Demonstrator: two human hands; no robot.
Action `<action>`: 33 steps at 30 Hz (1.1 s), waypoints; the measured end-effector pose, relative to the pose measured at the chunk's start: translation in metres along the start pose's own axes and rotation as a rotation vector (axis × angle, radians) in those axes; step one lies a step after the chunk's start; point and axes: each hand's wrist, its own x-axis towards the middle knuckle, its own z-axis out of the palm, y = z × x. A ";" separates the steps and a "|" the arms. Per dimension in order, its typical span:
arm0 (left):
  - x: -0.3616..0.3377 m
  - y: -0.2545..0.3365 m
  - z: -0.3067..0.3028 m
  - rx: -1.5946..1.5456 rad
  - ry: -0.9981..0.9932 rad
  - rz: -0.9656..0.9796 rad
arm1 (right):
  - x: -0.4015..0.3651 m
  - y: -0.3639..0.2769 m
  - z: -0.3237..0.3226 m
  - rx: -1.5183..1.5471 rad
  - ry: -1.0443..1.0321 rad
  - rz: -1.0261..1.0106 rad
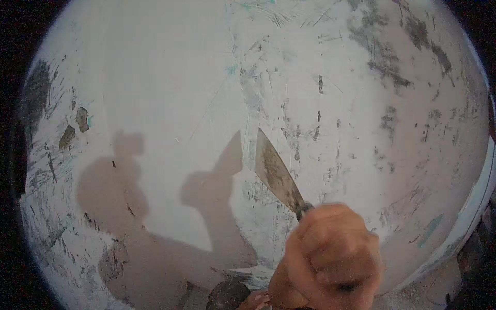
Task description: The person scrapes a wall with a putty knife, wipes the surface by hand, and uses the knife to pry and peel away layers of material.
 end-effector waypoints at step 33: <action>0.032 -0.037 -0.046 0.625 -0.082 -0.237 | -0.230 -0.286 -0.114 -1.265 -0.329 0.971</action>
